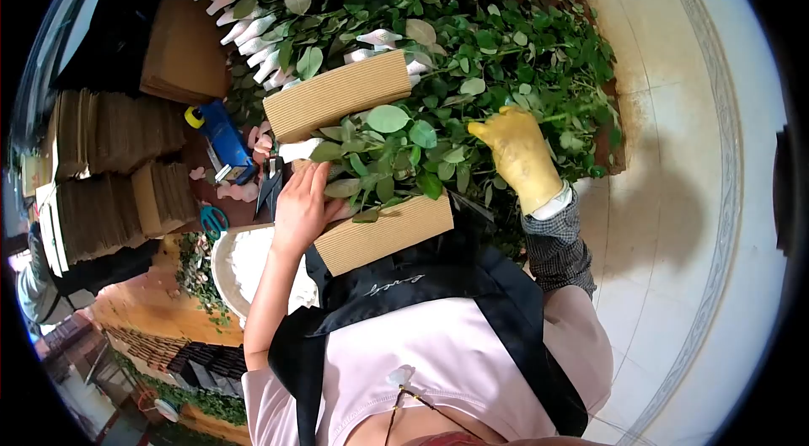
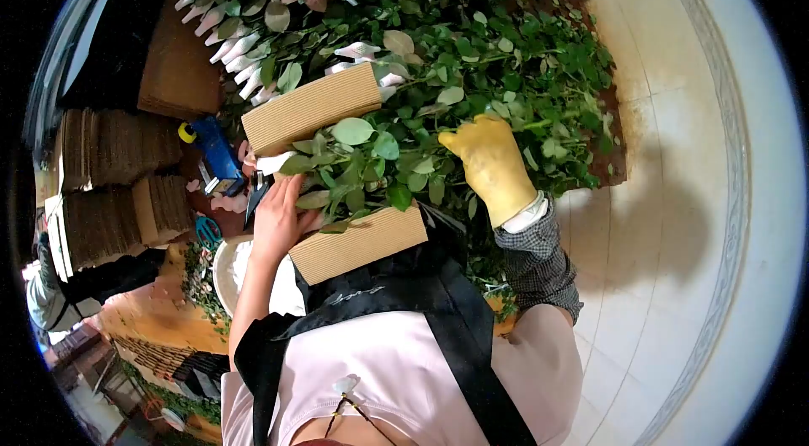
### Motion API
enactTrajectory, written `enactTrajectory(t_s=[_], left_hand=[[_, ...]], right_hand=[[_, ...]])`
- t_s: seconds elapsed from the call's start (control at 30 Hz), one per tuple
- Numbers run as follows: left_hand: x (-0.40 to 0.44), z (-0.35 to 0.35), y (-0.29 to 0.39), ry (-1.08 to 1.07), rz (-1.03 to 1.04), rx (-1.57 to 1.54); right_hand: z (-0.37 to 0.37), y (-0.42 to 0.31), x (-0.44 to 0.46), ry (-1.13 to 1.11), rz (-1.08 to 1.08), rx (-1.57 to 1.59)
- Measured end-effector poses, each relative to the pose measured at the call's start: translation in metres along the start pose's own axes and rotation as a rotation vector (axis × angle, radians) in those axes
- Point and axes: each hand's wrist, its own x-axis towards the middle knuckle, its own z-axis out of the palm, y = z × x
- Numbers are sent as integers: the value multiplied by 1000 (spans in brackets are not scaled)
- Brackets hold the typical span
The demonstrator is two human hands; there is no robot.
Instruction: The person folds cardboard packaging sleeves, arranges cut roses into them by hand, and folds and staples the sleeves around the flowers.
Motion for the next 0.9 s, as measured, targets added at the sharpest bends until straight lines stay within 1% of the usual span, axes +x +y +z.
enactTrajectory(t_s=[0.03,0.07,0.1,0.13,0.17,0.23,0.3,0.33,0.37,0.43,0.47,0.5,0.57,0.63,0.67,0.77,0.83,0.9], left_hand=[[0,-1,1,3,-7,40],[1,-4,4,18,29,123],[1,-6,7,11,39,120],[1,-7,9,19,31,235],[0,-8,11,29,18,351],[8,-14,18,39,-25,350],[17,-29,20,114,124,369],[22,-31,21,70,88,267],[21,-22,10,52,82,161],[16,-19,9,38,38,114],[14,-13,7,88,34,81],[10,-8,6,104,21,78],[7,-1,5,158,25,87],[9,-2,7,175,78,136],[9,-2,7,197,103,187],[8,-1,6,203,91,197],[6,0,5,207,79,177],[5,1,4,218,53,159]], right_hand=[[8,3,-1,2,14,-2],[22,5,-4,-19,42,-57],[42,10,-8,-41,67,-110],[78,20,-16,-24,79,-30],[85,19,-13,74,24,58],[88,22,-9,14,18,62],[72,28,-12,40,43,259],[54,27,-13,-72,132,361],[41,29,-15,-107,130,402],[17,23,-4,4,153,457],[17,20,1,110,170,400],[24,21,8,111,193,334],[57,25,20,111,107,219],[100,15,13,-266,234,-33],[101,11,13,-182,195,-15],[86,13,14,-120,148,44],[76,17,9,19,122,185],[52,18,3,196,150,415]])
